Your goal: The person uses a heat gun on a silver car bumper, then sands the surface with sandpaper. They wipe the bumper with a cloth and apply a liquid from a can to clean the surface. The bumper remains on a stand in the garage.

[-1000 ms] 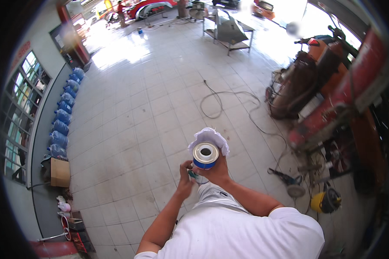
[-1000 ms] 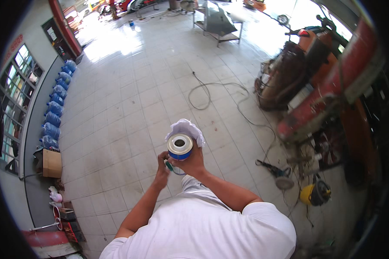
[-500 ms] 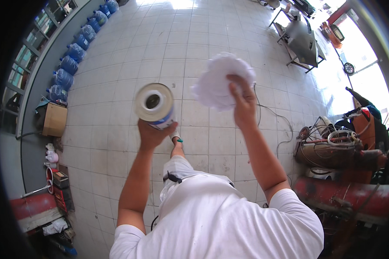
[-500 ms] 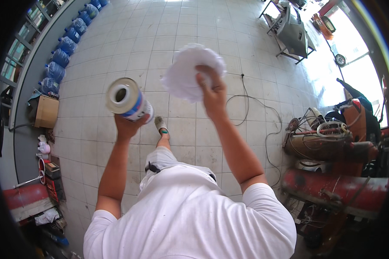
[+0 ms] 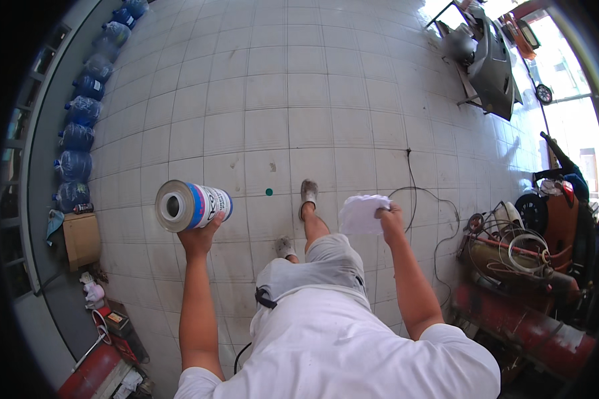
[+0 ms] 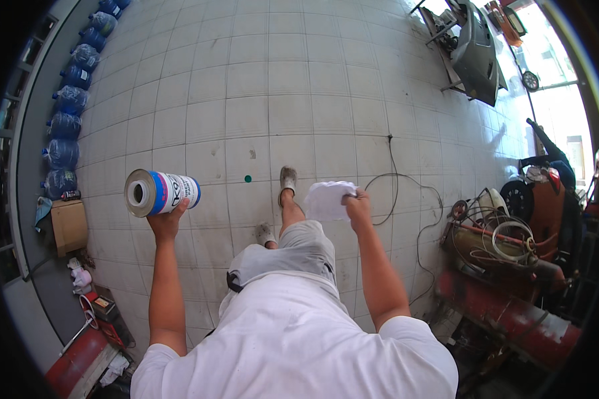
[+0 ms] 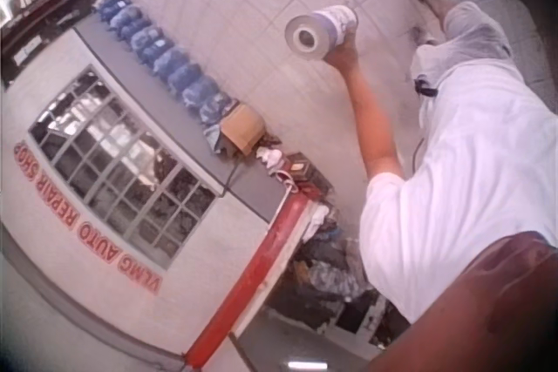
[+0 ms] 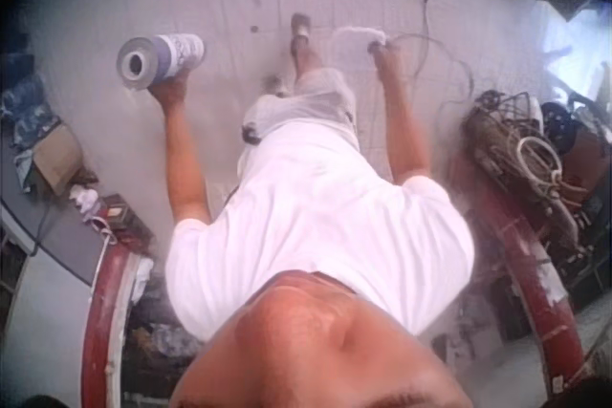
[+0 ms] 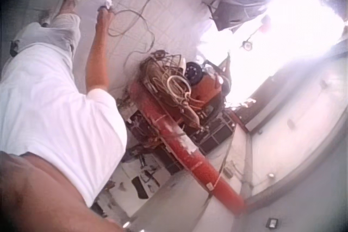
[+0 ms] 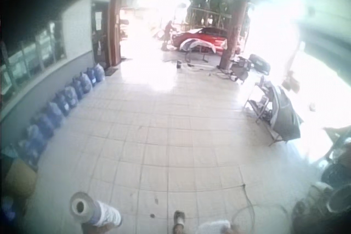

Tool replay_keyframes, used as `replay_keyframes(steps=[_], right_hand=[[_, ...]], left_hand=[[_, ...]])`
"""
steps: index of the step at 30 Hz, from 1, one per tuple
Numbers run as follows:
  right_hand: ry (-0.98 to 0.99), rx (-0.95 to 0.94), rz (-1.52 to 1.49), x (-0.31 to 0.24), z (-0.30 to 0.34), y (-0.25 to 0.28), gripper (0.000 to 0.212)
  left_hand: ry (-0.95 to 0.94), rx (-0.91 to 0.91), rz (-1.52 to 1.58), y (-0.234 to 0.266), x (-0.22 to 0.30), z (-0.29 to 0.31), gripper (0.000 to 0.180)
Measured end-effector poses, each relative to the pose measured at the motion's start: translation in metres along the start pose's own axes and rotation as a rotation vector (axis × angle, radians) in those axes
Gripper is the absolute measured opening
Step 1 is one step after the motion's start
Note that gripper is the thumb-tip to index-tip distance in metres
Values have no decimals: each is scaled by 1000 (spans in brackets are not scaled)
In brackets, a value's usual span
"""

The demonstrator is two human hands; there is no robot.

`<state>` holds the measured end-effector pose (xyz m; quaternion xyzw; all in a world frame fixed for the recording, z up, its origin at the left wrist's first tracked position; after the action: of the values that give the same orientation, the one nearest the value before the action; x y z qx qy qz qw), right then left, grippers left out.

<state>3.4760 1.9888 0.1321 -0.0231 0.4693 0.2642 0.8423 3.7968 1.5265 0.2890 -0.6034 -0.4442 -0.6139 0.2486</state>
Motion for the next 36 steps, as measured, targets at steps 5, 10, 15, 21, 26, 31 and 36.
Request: replay_keyframes(steps=[5, 10, 15, 21, 26, 31, 36], right_hand=[[245, -372, 449, -28, -184, -235, 45], [60, -556, 1141, 101, -361, -397, 56], [-20, -412, 1238, 204, -509, -486, 66], [85, -243, 1138, 297, -626, -561, 45], [133, -323, 1069, 268, -598, -569, 30], [670, -833, 784, -8, -409, -648, 68], [1119, -882, 822, -256, -289, -637, 69]], left_hand=[[132, 81, -88, -22, -139, -99, 71], [285, 308, -173, -31, -313, -145, 83], [269, 153, -267, -79, -489, -208, 85], [130, -93, -427, -102, -598, -262, 101], [235, -328, -390, -107, -577, -292, 99], [197, -614, -138, -64, -439, -322, 95], [25, -1037, 57, -89, -241, -425, 94]])
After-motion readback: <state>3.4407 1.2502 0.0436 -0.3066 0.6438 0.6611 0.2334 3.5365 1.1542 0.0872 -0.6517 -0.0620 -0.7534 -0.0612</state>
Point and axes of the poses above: each hand's wrist, its own z-axis away from the middle knuckle, its own y-axis out of the back of the hand, x = y × z, the point moved 8 cm from there along -z, towards the middle knuckle, and after that the axes turned 1 degree about x, right-handed, at the moved point
